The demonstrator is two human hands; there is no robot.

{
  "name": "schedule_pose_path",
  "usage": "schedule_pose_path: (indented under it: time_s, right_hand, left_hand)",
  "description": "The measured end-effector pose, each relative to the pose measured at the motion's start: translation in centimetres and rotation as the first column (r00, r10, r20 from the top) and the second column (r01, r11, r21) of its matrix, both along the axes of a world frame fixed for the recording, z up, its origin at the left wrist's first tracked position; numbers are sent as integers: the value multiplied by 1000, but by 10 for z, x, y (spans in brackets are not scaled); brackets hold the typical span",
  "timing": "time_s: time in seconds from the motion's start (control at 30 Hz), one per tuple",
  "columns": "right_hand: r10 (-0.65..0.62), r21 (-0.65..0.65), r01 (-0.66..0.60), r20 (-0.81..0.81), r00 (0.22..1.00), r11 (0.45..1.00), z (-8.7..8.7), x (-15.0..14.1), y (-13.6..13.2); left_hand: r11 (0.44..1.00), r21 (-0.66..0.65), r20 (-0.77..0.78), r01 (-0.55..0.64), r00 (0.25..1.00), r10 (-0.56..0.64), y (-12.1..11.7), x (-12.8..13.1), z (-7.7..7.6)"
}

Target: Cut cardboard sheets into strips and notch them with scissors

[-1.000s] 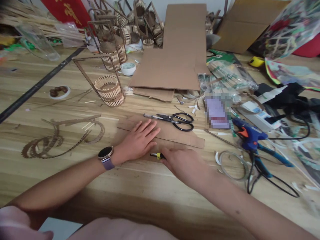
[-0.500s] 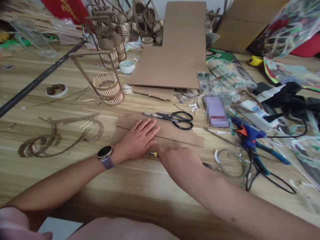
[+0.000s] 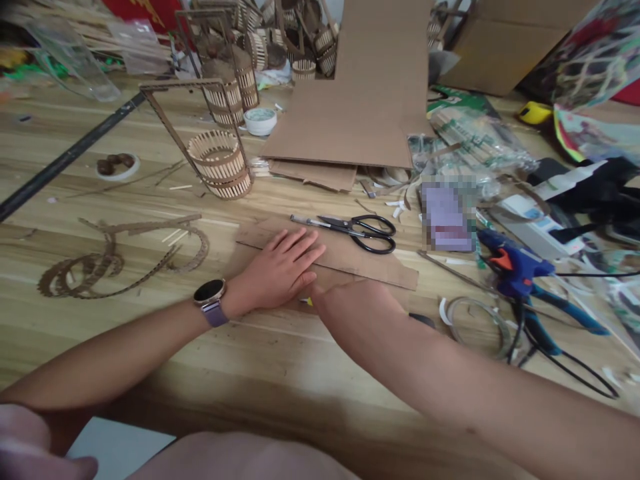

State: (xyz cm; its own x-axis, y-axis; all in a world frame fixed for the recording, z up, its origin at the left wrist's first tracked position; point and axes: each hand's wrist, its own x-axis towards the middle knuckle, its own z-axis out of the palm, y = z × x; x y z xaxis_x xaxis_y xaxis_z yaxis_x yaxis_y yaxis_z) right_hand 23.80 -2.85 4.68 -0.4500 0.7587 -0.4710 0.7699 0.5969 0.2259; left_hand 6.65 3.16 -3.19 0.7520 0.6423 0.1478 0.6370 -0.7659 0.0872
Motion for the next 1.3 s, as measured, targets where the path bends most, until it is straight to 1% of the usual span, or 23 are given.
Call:
schedule_pose_path:
  time_s: [0.2, 0.37, 0.47, 0.63, 0.7, 0.83, 0.97, 1.13, 1.3]
  right_hand:
    - [-16, -7, 16, -29, 999, 1000, -1, 5, -2]
    - [-30, -18, 29, -55, 998, 999, -3, 10, -2]
    - [-51, -37, 49, -65, 997, 998, -1, 11, 0]
    - [-78, -96, 79, 14, 997, 992, 8, 9, 2]
    - [-82, -112, 86, 37, 996, 990, 9, 10, 1]
    - [-86, -97, 92, 61, 994, 991, 3, 20, -3]
    - [-40, -45, 42, 38, 998, 998, -5, 30, -6]
    - [-35, -28, 36, 27, 999, 999, -7, 36, -7]
    - [-73, -60, 72, -13, 997, 996, -11, 48, -9]
  left_hand:
    - [1000, -16, 2, -1, 1000, 1, 1, -1, 0]
    - [1000, -4, 14, 2, 1000, -2, 1, -2, -2]
    - [1000, -4, 17, 3, 1000, -3, 1, -2, -2]
    - [1000, -14, 14, -1, 1000, 1, 0, -2, -1]
    - [1000, -20, 15, 0, 1000, 1, 0, -2, -1]
    - [1000, -22, 20, 3, 1000, -3, 0, -1, -1]
    - [1000, -17, 17, 3, 1000, -3, 0, -2, -1]
    - [1000, -19, 17, 3, 1000, -3, 0, -2, -1]
    - [1000, -12, 23, 2, 1000, -1, 0, -2, -2]
